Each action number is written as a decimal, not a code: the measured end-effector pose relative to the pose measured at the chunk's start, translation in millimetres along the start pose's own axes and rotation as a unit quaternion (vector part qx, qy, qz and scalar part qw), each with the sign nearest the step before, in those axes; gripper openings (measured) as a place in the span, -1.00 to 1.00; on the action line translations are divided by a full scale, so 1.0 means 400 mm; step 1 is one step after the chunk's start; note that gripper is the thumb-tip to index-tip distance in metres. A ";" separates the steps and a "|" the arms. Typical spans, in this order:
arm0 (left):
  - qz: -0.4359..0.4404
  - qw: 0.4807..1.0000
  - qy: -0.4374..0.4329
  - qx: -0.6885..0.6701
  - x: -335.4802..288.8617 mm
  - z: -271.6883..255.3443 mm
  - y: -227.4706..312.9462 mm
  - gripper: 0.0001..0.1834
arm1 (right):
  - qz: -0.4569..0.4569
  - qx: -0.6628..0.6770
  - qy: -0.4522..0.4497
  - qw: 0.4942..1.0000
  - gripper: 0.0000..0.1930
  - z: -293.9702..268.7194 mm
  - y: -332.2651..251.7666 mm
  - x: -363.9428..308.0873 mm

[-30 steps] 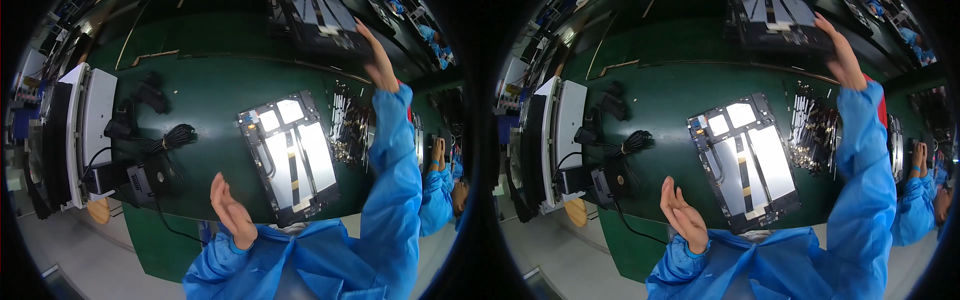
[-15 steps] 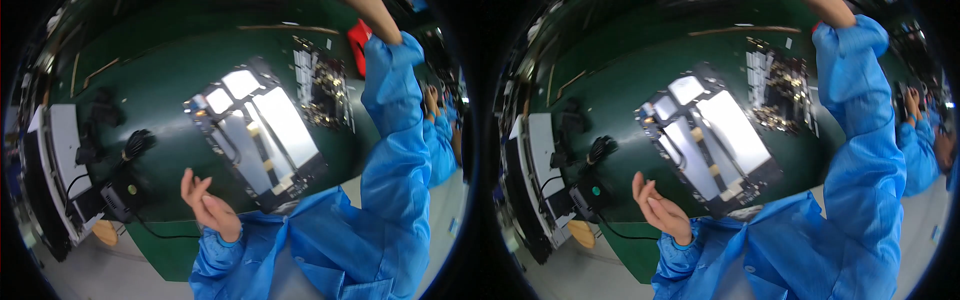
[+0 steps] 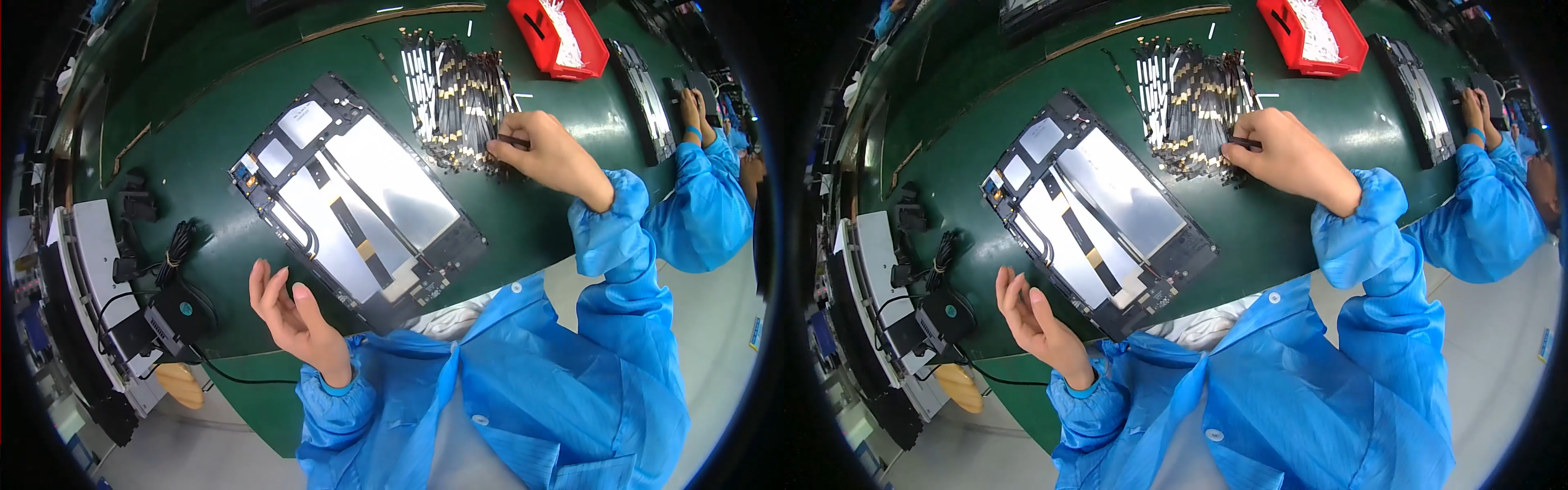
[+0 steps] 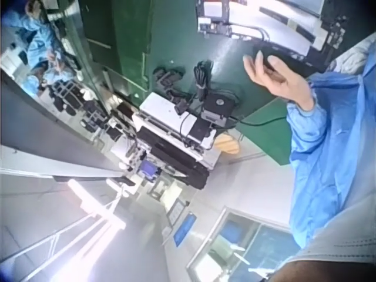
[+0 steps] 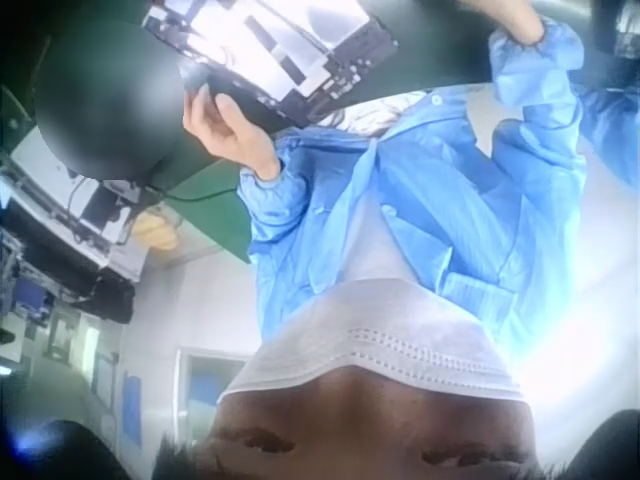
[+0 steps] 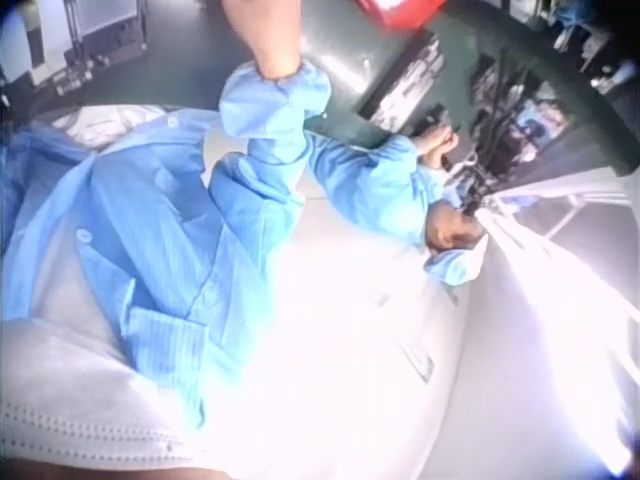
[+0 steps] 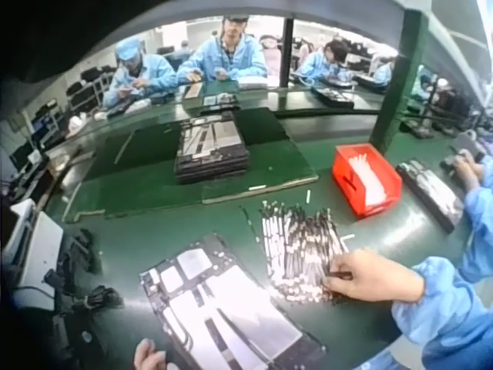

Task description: The person assembles internal components and ribbon cables into a tablet housing, taking the components from a plastic container and placing them into the housing with tweezers.

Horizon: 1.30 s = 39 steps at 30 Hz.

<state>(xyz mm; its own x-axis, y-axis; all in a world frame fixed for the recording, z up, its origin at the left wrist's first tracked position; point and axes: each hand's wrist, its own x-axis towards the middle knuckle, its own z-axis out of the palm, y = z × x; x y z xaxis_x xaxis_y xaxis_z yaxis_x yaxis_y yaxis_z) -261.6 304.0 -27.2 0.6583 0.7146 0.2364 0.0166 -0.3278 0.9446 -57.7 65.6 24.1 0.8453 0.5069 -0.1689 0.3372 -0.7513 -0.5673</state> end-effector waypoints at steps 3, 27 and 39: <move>-0.028 0.999 -0.010 -0.021 -0.014 0.001 0.006 -0.77 | 0.034 0.085 -0.025 0.995 -0.70 -0.013 0.036 -0.010; -0.306 0.893 -0.215 -0.249 -0.128 -0.101 0.104 -0.47 | -0.153 0.257 0.001 0.954 -0.89 0.245 -0.268 -0.114; -0.222 0.937 -0.151 -0.223 -0.072 -0.049 0.053 -0.82 | -0.153 0.140 -0.088 0.974 -0.83 0.225 -0.290 -0.081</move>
<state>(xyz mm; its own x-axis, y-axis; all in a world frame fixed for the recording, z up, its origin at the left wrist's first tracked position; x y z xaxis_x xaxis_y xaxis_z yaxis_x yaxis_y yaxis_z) -294.9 288.4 -9.4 0.8453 0.4900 -0.2132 0.0668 0.2990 0.9519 -161.6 174.2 22.7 0.6313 0.7716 -0.0788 0.4148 -0.4217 -0.8063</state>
